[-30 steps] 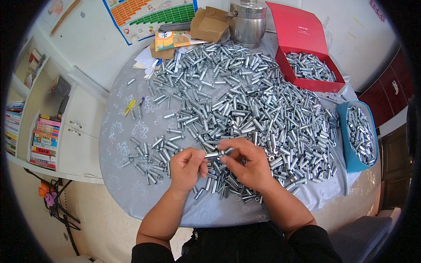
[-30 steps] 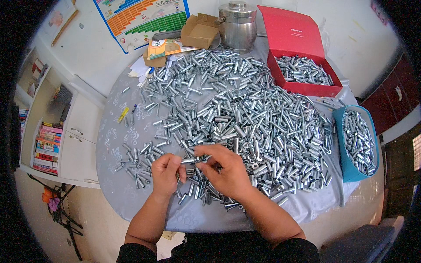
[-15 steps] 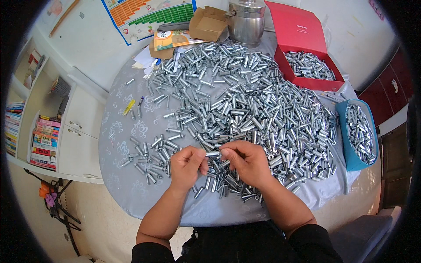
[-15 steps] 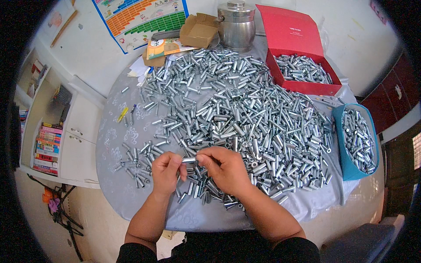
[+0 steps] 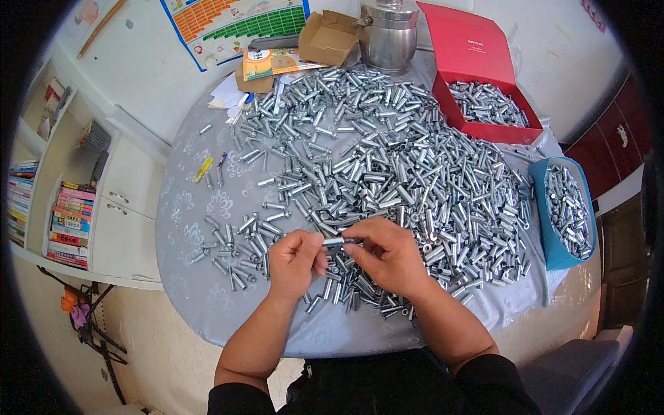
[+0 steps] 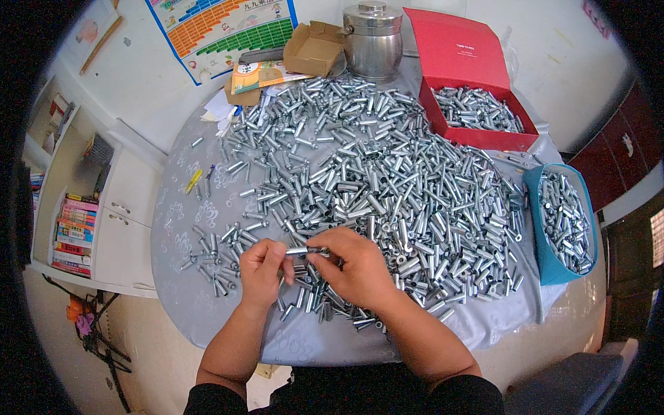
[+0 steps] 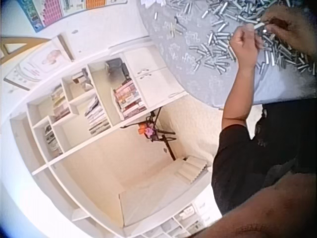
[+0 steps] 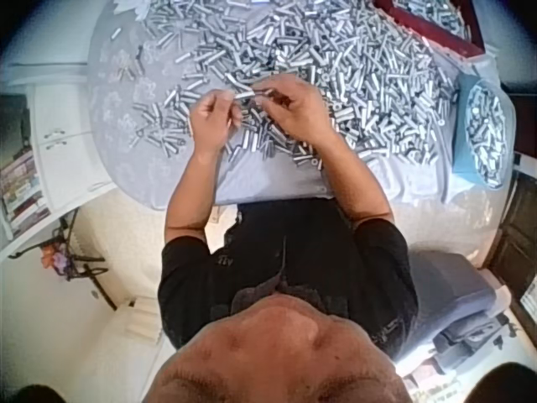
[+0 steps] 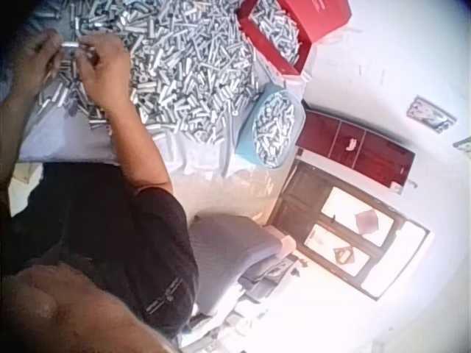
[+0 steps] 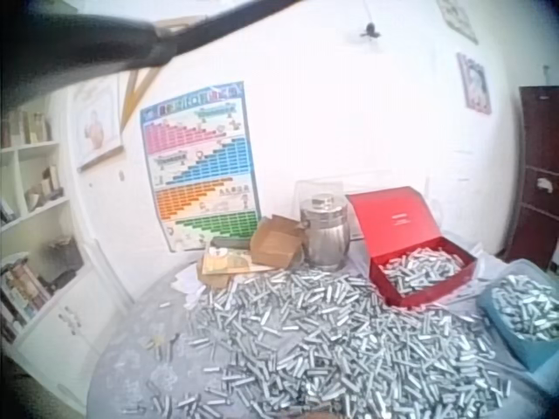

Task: The person sits at a table covered with a large pile of small silver metal pins and sleeves. They repeatedly pick up a pin and a sleeve, insert the pin into the sleeve, and place the assembled unit back onto the table. The process is repetitive and involves handling the metal components one by one.

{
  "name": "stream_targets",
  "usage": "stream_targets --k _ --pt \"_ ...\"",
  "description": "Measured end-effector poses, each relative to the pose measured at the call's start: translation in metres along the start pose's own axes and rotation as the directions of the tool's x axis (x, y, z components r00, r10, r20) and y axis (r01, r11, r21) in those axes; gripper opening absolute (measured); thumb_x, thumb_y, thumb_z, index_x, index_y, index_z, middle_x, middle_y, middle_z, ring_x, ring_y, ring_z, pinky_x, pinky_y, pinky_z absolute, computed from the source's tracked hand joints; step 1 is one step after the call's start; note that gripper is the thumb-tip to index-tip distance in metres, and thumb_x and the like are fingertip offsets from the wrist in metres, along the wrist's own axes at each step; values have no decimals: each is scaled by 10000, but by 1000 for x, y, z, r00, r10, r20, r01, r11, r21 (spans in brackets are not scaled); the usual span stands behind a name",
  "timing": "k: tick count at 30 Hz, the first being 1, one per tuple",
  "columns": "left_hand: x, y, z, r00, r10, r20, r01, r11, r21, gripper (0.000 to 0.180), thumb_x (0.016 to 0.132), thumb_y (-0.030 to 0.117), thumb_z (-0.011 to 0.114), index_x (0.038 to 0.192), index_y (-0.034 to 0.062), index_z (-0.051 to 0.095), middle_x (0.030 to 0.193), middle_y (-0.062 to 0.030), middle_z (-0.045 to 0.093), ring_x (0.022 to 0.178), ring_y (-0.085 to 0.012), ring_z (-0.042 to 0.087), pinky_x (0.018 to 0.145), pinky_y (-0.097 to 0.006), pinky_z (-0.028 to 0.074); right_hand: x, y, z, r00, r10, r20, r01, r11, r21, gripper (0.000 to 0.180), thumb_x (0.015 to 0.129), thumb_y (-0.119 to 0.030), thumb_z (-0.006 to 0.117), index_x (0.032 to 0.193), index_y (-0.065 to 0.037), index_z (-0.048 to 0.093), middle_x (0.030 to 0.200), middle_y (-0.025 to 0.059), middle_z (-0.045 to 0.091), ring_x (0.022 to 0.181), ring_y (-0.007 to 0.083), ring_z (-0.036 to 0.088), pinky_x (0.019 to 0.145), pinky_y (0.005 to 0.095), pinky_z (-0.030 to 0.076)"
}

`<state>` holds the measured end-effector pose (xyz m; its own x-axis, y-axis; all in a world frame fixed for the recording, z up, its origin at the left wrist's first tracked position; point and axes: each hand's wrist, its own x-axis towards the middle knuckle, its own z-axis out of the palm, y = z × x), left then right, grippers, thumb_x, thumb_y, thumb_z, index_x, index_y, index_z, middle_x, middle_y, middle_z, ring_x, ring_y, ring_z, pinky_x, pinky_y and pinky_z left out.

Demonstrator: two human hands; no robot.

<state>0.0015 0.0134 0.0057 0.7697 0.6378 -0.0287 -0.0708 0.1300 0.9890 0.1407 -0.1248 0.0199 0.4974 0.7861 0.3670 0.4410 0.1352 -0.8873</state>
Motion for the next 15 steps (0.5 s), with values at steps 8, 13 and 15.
stream_targets --k 8,13,15 --pt "2 1 2 1000 -1 -3 1 1000 -4 157 945 149 592 867 13 605 686 -55 622 519 -105 550 486 -218 451 -1 -6 0 993 120 -8 -120 990 -74 337 835 -77 682 1167 -57 629 850 126 641 673 241 617 612 321 501" --pt "2 -2 6 998 48 51 -47 999 -18 87 925 79 596 950 4 632 747 -59 642 556 -93 568 504 -207 460 -1 -13 5 1000 19 15 -17 994 -107 306 844 -74 666 1147 -44 633 833 143 633 699 286 616 633 344 495" --pt "3 -3 5 997 51 50 -49 998 -38 98 925 80 601 973 1 636 762 -59 648 567 -81 566 506 -195 451 0 -14 3 999 34 13 -33 994 -108 289 840 -56 666 1127 -41 638 829 138 628 689 280 612 622 341 493"
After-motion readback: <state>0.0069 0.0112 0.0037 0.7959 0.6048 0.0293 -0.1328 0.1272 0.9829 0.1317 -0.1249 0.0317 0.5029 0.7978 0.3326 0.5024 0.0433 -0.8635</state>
